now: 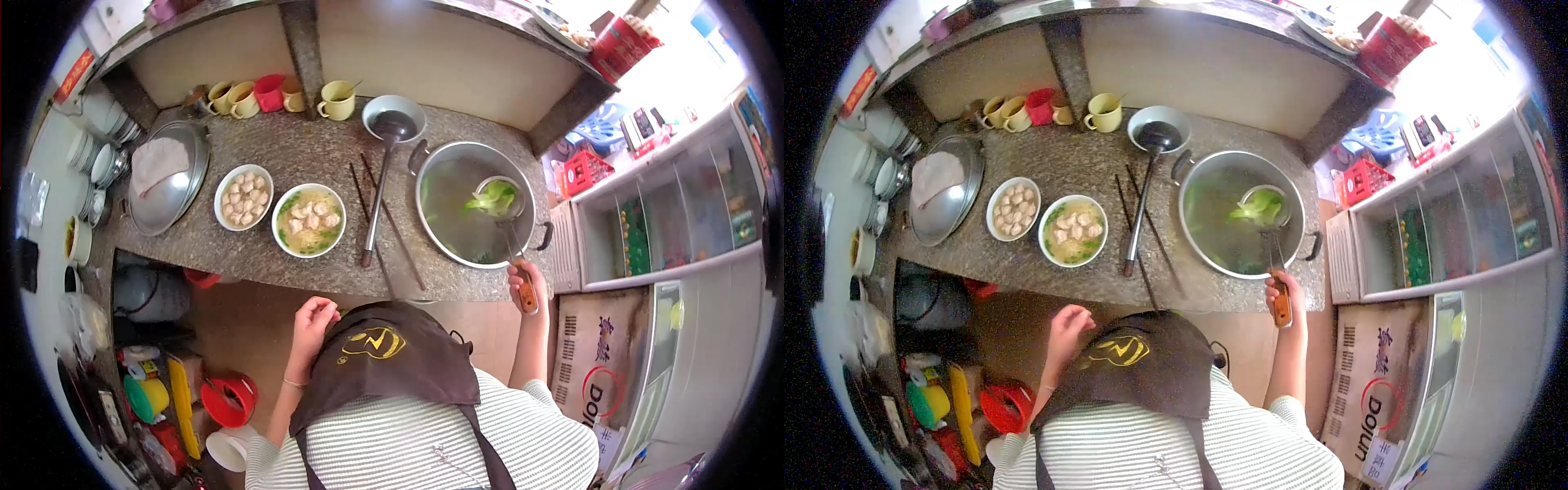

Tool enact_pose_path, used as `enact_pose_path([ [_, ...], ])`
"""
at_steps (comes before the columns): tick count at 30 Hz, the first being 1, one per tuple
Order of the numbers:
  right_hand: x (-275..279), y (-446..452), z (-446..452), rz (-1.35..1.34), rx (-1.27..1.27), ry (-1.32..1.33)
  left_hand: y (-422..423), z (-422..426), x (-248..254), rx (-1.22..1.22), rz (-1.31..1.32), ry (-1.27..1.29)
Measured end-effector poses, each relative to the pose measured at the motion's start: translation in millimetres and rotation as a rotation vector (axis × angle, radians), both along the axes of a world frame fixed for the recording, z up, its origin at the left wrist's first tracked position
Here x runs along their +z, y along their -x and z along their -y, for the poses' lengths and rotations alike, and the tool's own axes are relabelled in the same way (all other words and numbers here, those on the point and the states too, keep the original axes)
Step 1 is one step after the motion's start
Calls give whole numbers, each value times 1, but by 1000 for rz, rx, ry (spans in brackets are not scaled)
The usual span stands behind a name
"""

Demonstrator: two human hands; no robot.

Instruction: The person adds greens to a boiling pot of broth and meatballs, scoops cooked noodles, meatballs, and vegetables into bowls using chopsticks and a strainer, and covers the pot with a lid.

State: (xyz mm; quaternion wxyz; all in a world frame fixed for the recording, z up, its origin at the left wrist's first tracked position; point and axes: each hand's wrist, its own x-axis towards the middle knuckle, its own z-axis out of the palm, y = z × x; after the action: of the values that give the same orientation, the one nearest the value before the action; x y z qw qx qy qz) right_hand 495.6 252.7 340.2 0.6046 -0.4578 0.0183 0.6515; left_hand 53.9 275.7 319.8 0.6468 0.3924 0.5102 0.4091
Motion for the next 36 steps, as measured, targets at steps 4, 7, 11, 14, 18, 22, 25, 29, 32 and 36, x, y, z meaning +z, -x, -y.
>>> enact_pose_path([
  [4,-19,-7,-8,-76,7,-36,9,2,-13,-2,5,1],
  [7,-4,23,-27,33,47,40,16,3,-1,19,34,25],
  [11,38,103,-44,435,301,-96,30,5,-10,78,73,-8],
  [14,57,164,-73,409,507,-174,39,11,-11,106,108,-9],
  [18,49,244,-110,372,815,-260,53,22,-25,170,121,-34],
  [22,8,299,-148,679,1100,-391,70,37,-28,260,60,-23],
  [25,2,330,-164,1315,1174,-656,82,50,-24,341,52,-23],
  [29,8,349,-172,1594,1121,-756,93,64,-34,427,73,-26],
  [32,9,351,-177,1646,1153,-776,94,68,-34,448,86,6],
  [36,12,359,-175,1664,1090,-937,92,62,-21,408,71,48],
])
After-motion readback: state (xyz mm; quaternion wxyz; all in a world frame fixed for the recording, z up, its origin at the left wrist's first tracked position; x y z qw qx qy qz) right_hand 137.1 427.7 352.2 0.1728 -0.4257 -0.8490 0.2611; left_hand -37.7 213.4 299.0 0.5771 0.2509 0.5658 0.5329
